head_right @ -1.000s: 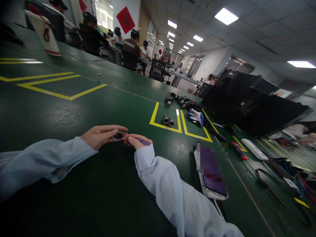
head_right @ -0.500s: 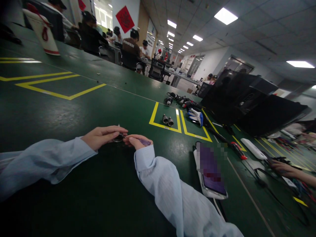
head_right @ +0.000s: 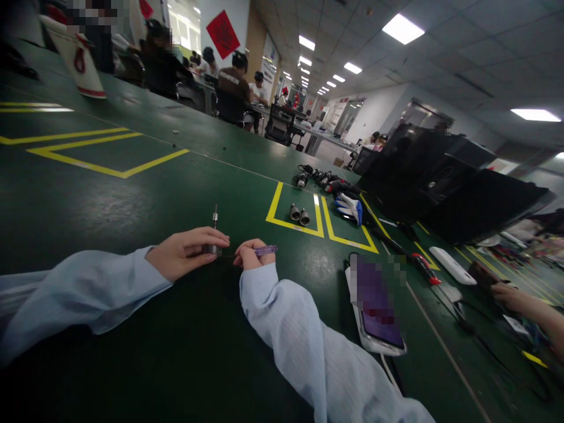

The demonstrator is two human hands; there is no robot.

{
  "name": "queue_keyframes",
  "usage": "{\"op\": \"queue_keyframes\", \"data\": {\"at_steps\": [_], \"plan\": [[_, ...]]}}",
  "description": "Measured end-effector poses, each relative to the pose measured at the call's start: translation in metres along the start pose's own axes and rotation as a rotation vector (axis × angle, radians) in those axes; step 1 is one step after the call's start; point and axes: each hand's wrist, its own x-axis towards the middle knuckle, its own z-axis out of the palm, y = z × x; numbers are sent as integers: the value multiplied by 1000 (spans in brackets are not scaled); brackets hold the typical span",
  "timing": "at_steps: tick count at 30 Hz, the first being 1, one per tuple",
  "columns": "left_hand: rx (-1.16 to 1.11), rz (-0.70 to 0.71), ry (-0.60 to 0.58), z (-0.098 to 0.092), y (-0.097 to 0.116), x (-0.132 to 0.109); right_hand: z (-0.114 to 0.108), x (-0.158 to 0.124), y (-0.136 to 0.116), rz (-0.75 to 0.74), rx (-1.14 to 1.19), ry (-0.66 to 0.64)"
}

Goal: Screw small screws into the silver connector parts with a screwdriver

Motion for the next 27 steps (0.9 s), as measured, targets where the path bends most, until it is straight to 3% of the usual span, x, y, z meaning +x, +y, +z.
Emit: {"op": "queue_keyframes", "data": {"at_steps": [7, 11, 14, 17, 21, 27], "plan": [[74, 163, 44, 1, 2, 0, 2, 1, 0, -23, 4, 90], [-67, -13, 95, -2, 11, 2, 3, 1, 1, -3, -40, 75], [-286, -278, 167, -7, 16, 5, 4, 0, 3, -4, -62, 68], [-544, -490, 312, -9, 10, 12, 5, -2, 5, -21, -62, 72], [-678, -468, 509, -8, -6, 26, 6, -7, 6, -45, -93, 65], [-709, -468, 536, -8, -13, 45, 6, -11, 8, -73, -54, 59]]}}
